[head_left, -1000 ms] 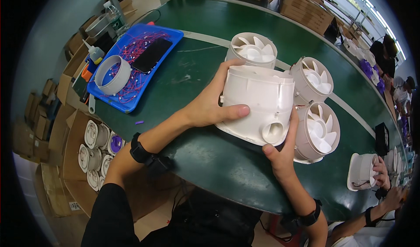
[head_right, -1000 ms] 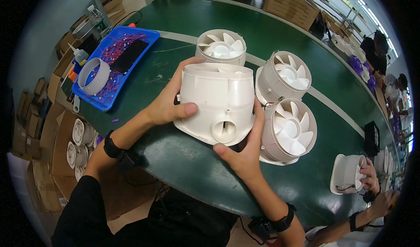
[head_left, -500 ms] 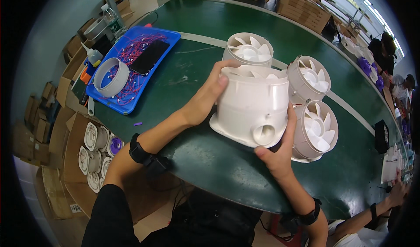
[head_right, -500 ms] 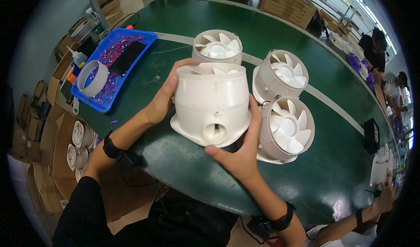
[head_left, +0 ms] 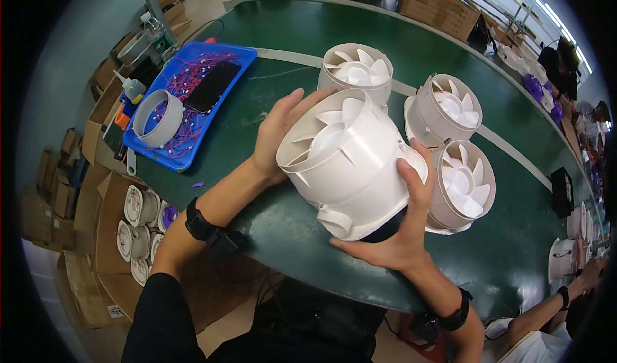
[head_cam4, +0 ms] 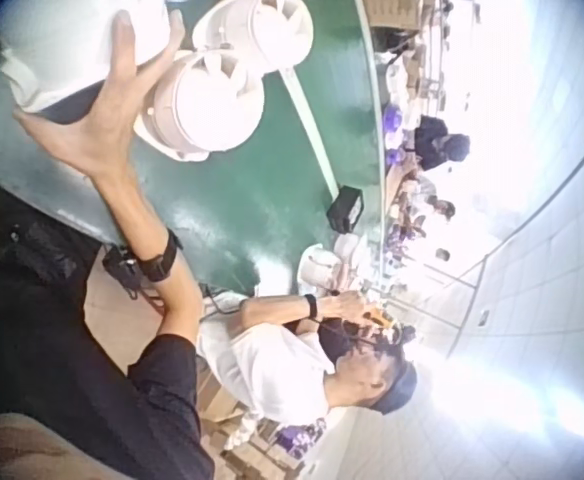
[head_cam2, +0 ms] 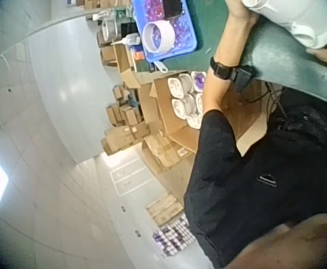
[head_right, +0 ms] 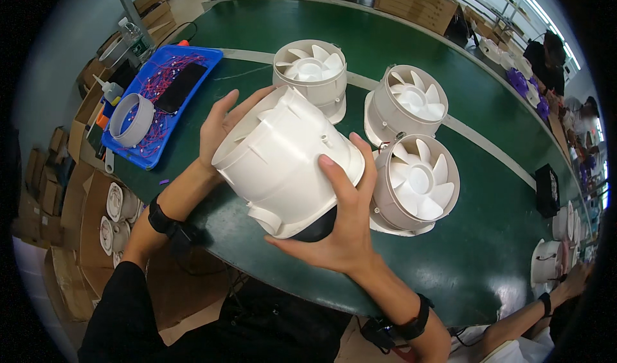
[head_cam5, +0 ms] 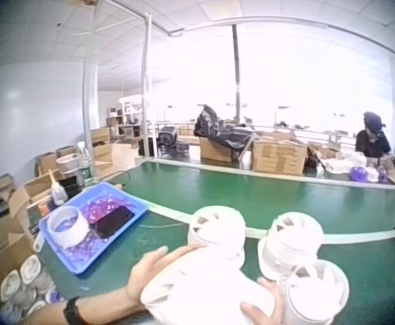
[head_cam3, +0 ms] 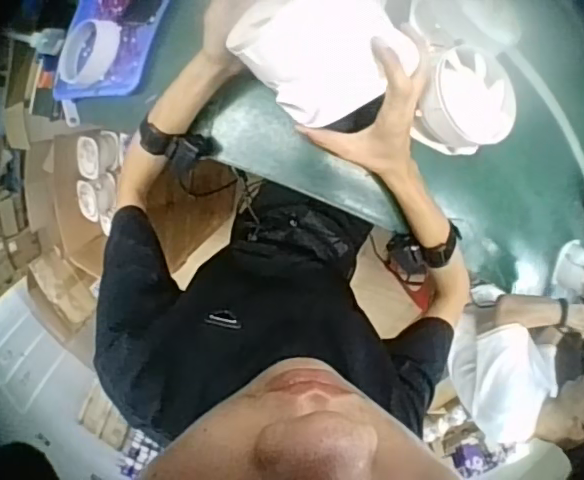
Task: The person repeatedly picks up white plastic fan housings from a cardboard box, rotates them to inspect the interior and exterior, and places them back into the box. The person handles the fan units one at a time on a green workbench in a factory setting.
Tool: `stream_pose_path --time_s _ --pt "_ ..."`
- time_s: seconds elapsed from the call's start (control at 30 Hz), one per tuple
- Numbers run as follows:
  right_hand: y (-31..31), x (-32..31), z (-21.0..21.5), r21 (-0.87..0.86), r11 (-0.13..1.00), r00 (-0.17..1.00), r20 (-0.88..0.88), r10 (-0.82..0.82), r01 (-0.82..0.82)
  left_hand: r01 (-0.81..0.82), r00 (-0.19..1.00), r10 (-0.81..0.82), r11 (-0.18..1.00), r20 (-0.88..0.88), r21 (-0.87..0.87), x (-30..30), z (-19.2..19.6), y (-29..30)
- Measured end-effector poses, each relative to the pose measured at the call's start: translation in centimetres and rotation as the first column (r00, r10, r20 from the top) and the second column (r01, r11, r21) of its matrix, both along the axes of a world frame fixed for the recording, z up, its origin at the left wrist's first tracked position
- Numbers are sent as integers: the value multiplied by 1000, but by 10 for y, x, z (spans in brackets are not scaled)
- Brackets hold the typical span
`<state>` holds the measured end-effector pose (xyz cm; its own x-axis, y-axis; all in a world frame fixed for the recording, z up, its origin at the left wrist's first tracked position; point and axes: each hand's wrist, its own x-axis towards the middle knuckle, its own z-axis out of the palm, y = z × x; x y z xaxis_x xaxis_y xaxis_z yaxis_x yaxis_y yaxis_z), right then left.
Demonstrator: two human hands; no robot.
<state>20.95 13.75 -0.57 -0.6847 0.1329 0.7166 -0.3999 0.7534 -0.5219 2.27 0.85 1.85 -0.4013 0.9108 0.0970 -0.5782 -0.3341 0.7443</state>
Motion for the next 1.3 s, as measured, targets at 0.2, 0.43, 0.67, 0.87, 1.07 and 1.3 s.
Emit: stream_pose_path --time_s 0.2,0.43,0.67,0.87,1.07,1.3 --pt "0 1 6 72 997 999 -31 24 -22 30 998 -30 1000 -53 3 -6 -10 -2" --pt "-1 1 10 80 997 1000 -20 15 -13 -26 997 20 997 -74 -78 -6 -9 0" --pt "4 -2 6 83 995 996 -59 60 -55 -70 997 69 994 -22 -78 -9 -15 2" --pt "-2 0 16 -14 999 998 -38 44 -45 -93 995 95 991 10 -97 -6 -15 3" --pt "1 -1 10 29 996 995 -43 89 -87 -89 995 88 996 -44 -20 -10 -19 3" --pt "2 1 10 32 999 997 74 -6 4 -133 986 132 991 -98 -5 -13 -15 2"
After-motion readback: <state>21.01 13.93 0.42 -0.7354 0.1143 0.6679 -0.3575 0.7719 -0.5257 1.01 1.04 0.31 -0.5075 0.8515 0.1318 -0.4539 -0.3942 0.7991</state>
